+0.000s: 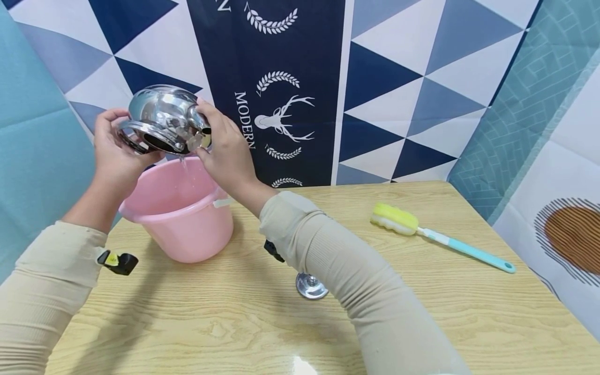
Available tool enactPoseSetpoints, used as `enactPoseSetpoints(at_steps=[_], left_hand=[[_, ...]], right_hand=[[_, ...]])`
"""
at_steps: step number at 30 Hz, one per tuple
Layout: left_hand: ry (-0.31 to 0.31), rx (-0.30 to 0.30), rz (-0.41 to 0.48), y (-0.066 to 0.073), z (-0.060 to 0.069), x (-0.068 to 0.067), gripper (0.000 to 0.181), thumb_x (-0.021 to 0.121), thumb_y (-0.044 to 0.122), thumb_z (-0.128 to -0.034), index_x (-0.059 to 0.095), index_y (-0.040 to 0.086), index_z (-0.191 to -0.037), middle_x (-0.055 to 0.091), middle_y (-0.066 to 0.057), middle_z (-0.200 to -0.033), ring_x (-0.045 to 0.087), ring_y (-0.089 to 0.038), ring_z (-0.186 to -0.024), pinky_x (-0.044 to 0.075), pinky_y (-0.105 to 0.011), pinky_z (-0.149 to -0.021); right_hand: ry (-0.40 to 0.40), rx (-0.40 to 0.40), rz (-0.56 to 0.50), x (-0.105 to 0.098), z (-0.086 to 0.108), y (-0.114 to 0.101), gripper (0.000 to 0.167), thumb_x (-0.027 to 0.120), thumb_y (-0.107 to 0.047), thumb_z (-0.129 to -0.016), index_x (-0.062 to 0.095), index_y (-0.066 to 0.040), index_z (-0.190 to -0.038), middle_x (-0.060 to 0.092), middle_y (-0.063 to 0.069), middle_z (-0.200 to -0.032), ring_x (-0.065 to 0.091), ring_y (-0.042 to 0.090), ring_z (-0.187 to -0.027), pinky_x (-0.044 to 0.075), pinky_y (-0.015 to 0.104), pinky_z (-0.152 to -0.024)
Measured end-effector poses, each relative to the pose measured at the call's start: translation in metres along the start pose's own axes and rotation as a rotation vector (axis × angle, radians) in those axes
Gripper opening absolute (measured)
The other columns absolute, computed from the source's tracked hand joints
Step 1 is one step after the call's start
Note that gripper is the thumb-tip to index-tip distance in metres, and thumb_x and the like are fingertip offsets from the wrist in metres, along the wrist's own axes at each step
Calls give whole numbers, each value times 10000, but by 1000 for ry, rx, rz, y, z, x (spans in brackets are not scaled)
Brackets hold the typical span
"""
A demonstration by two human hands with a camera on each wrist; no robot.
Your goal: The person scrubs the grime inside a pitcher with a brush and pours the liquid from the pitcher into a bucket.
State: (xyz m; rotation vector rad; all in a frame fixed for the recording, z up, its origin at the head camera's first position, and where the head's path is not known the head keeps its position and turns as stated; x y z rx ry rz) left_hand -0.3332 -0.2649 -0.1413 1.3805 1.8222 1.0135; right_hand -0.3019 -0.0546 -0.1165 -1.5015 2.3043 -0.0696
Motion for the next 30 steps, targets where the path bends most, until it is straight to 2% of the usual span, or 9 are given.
enactPoseSetpoints(at_steps=[5,9,16,24,27,30], left_hand=[[-2,34,0,1,0,0,832,721,-231,-659,388,230,-1266,415,-10,-1317,472,-194,-1107,501,-228,-830],[4,46,-44,2,0,0,832,746,-191,-665,372,236,-1273,423,0,-1296,492,-190,-1098,496,-238,-847],[32,84,-104,2,-1,-3,846,798,-150,-633,365,237,-1249,448,23,-1255,450,-148,-1159,424,-254,-970],[70,85,-168,2,-1,-4,864,836,-93,-634,342,216,-1272,441,33,-1248,392,-102,-1188,380,-225,-989],[83,84,-163,1,1,-4,846,837,-84,-641,343,234,-1251,436,35,-1206,395,-100,-1162,388,-232,-970],[97,79,-155,1,3,-4,812,849,-44,-661,343,233,-1233,413,41,-1231,370,-92,-1200,404,-247,-959]], right_hand=[[-1,-11,14,1,0,-1,527,759,-28,-821,509,17,-1281,542,109,-1390,547,210,-1186,365,138,-1030],[-4,-27,20,1,0,-2,533,764,-39,-822,506,22,-1284,546,120,-1382,541,221,-1204,353,153,-1054],[-14,-58,17,2,1,-6,512,745,3,-821,505,30,-1272,537,135,-1389,507,231,-1260,321,166,-1092],[-24,-126,39,2,3,-10,468,703,33,-827,501,32,-1249,533,140,-1395,502,233,-1260,310,174,-1105],[-26,-151,38,2,3,-11,468,693,42,-827,494,32,-1251,528,147,-1398,500,232,-1259,313,179,-1105],[-24,-172,37,1,3,-13,467,680,55,-827,494,34,-1255,529,150,-1394,514,233,-1236,332,171,-1088]])
Point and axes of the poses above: each hand's wrist, its own z-axis away from the middle knuckle, its own x-axis out of the palm, y = z × x, the point moved 8 cm from there along -z, towards the middle knuckle
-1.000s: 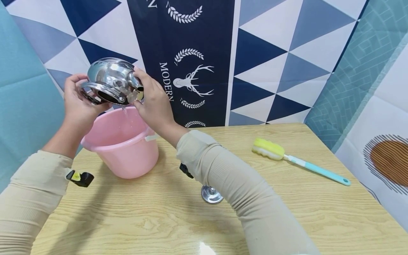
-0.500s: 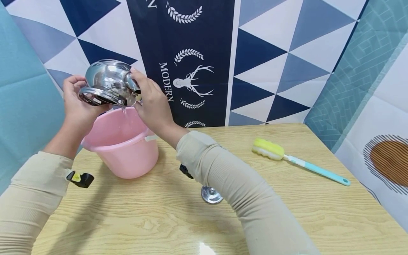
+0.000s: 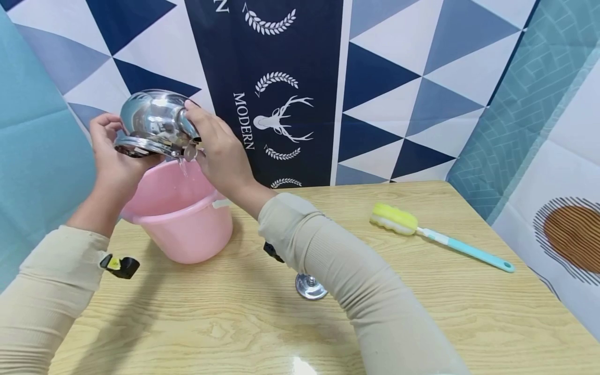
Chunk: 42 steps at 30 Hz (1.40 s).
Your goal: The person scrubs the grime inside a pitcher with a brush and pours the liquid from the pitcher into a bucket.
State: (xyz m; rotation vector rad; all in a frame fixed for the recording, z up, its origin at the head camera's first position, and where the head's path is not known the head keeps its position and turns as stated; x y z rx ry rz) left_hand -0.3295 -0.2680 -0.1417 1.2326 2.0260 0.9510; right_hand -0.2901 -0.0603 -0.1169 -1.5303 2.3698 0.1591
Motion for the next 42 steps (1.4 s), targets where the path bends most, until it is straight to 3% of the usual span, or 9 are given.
enactPoseSetpoints(at_steps=[4,12,16,19,22,25,33,42], left_hand=[[16,-13,20,-2,2,0,759,861,35,-696,343,237,-1213,371,43,-1289,317,-91,-1261,420,-263,-949],[42,75,20,1,3,-1,748,861,59,-701,332,207,-1208,353,33,-1292,311,-78,-1268,421,-256,-951],[52,59,157,0,2,-1,731,861,40,-700,344,201,-1192,336,11,-1330,297,-96,-1289,441,-294,-956],[71,80,135,0,3,-2,731,864,58,-704,338,205,-1189,334,33,-1317,298,-99,-1299,433,-287,-965],[106,142,3,2,6,-3,743,871,110,-705,319,202,-1194,340,69,-1278,318,-88,-1291,404,-245,-968],[126,180,-24,6,11,-3,722,857,109,-720,313,191,-1187,350,84,-1245,343,-87,-1269,394,-237,-963],[144,189,37,26,24,0,670,825,98,-755,291,177,-1153,344,73,-1220,314,-56,-1271,384,-244,-994],[177,215,96,23,26,-1,659,823,69,-746,291,161,-1124,358,57,-1207,315,-72,-1280,386,-255,-986]], right_hand=[[2,-26,-1,0,0,-1,474,679,64,-819,496,34,-1255,539,154,-1381,524,237,-1216,349,165,-1072],[3,-103,-3,1,-3,-5,449,688,84,-800,513,46,-1212,543,175,-1371,480,246,-1292,323,215,-1117],[9,-146,16,-1,-5,-9,464,670,107,-771,521,56,-1208,547,183,-1363,485,247,-1288,320,233,-1125],[2,-164,34,-1,-6,-11,486,662,116,-757,519,58,-1218,551,181,-1359,489,247,-1284,310,236,-1133],[-4,-189,47,-1,-7,-14,502,658,139,-740,518,62,-1216,556,184,-1350,493,260,-1279,308,236,-1135],[1,-223,59,0,-7,-17,491,632,170,-743,518,67,-1209,561,193,-1335,497,278,-1273,312,242,-1135],[17,-290,73,-1,-6,-22,414,536,204,-795,540,76,-1189,574,195,-1321,505,283,-1269,322,256,-1134],[20,-327,124,-3,-4,-29,342,489,183,-855,570,73,-1169,578,175,-1331,521,277,-1255,314,248,-1136]])
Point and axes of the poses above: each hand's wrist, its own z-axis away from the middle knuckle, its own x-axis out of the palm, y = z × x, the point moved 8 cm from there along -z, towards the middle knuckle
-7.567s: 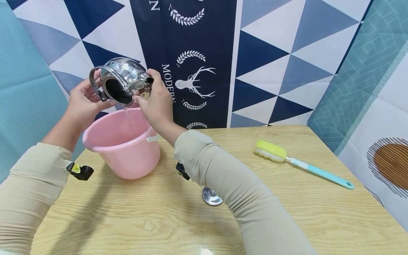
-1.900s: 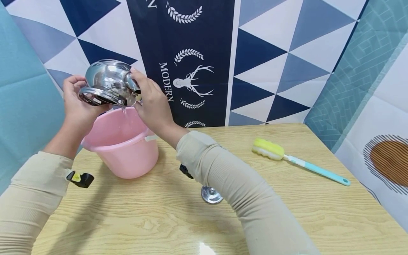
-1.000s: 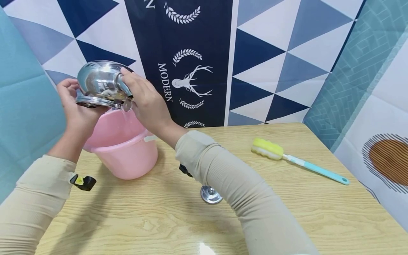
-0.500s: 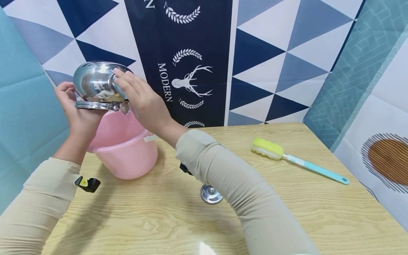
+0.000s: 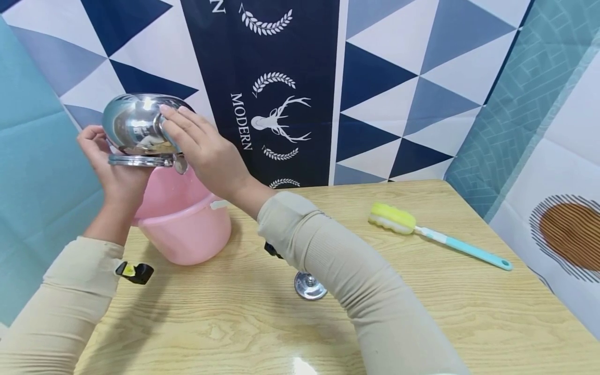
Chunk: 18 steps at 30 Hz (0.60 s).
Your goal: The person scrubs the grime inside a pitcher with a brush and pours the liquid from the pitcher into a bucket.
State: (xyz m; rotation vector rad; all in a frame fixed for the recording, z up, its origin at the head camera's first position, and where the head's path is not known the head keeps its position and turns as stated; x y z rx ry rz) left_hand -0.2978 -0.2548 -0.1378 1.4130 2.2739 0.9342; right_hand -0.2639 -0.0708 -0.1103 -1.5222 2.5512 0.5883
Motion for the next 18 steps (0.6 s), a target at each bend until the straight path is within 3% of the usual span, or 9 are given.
enactPoseSetpoints(at_steps=[9,13,18], left_hand=[[-10,9,14,-1,0,0,660,814,37,-732,292,155,-1118,358,45,-1214,348,-81,-1243,394,-241,-954],[-23,-2,11,-14,0,-2,674,816,33,-735,296,163,-1144,374,45,-1215,389,-92,-1203,424,-236,-918],[-47,-58,18,-30,1,-2,696,826,34,-714,320,199,-1163,372,55,-1211,429,-92,-1051,435,-232,-828]], right_hand=[[24,-10,0,-3,3,-3,325,485,179,-855,583,73,-1146,593,178,-1309,537,287,-1234,332,258,-1128],[30,-14,20,-3,8,-3,323,485,186,-842,593,69,-1123,606,177,-1289,554,292,-1212,343,257,-1122],[22,6,48,-3,14,-2,342,491,200,-811,584,72,-1114,615,187,-1267,570,306,-1185,346,269,-1123]])
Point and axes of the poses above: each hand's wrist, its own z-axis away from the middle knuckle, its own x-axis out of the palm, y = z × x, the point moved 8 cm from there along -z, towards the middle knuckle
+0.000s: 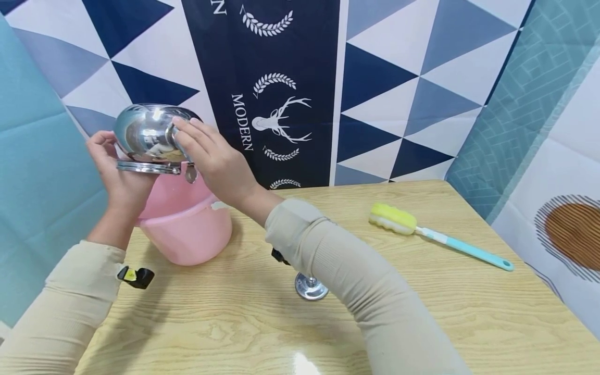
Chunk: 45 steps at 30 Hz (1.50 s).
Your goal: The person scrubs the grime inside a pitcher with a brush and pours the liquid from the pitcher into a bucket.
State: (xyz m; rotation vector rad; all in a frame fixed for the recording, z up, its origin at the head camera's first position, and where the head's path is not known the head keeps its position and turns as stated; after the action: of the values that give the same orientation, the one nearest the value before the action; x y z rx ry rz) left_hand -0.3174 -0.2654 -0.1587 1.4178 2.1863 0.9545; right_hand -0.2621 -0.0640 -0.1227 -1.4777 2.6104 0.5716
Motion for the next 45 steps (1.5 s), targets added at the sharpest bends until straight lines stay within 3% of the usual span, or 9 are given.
enactPoseSetpoints(at_steps=[4,6,9,13,18,24,30,39,45], left_hand=[[-29,-81,56,-5,0,3,721,833,-9,-691,344,192,-1181,370,35,-1241,410,-112,-1160,443,-255,-875],[-54,-127,25,-8,0,5,742,843,-10,-689,351,186,-1209,379,46,-1266,371,-102,-1235,438,-256,-916],[-100,-177,-79,-10,2,6,791,843,-35,-678,363,185,-1267,411,61,-1263,404,-100,-1193,438,-238,-923],[-158,-249,-92,-12,5,9,832,799,-155,-644,413,198,-1291,449,28,-1264,477,-153,-1125,491,-211,-864],[-216,-358,-40,-11,8,13,831,793,-165,-661,491,207,-1341,482,-39,-1342,533,-205,-1127,545,-159,-759],[-346,-422,-108,-6,14,22,795,810,-57,-735,495,221,-1410,519,-62,-1366,595,-227,-1124,552,-160,-795],[-431,-416,-135,4,23,40,769,812,-78,-715,534,190,-1380,568,-61,-1297,636,-197,-1031,556,-200,-828],[-497,-425,-140,19,42,75,759,795,-93,-702,567,196,-1366,603,-60,-1287,636,-238,-1064,565,-298,-872],[-534,-512,-112,22,62,101,794,730,-152,-698,547,183,-1395,585,-51,-1318,632,-259,-1038,592,-276,-750]], right_hand=[[-63,101,-52,2,2,6,389,536,184,-803,555,62,-1172,602,171,-1286,553,287,-1203,325,243,-1128],[-113,176,-94,3,3,10,419,569,162,-809,543,48,-1211,596,153,-1295,549,273,-1202,324,217,-1119],[-185,288,-128,4,6,17,453,641,109,-826,533,24,-1258,595,128,-1300,556,262,-1185,346,199,-1094],[-248,437,-137,3,10,29,497,712,52,-823,525,3,-1282,598,95,-1317,588,239,-1118,443,206,-990],[-273,649,-237,2,18,46,490,713,59,-821,508,6,-1262,620,117,-1260,616,197,-1070,526,160,-847],[-272,902,-343,-7,34,60,565,808,-2,-782,502,-2,-1257,605,134,-1225,666,199,-1010,547,141,-781],[-278,1011,-341,-31,49,60,578,823,-44,-779,512,-17,-1265,613,123,-1212,682,235,-998,577,197,-756],[-250,1108,-391,-67,79,66,579,811,-23,-785,505,-15,-1276,609,139,-1191,684,262,-983,593,249,-755],[-324,1202,-358,-90,101,77,589,821,-81,-791,523,-38,-1297,640,112,-1153,664,236,-1006,595,325,-776]])
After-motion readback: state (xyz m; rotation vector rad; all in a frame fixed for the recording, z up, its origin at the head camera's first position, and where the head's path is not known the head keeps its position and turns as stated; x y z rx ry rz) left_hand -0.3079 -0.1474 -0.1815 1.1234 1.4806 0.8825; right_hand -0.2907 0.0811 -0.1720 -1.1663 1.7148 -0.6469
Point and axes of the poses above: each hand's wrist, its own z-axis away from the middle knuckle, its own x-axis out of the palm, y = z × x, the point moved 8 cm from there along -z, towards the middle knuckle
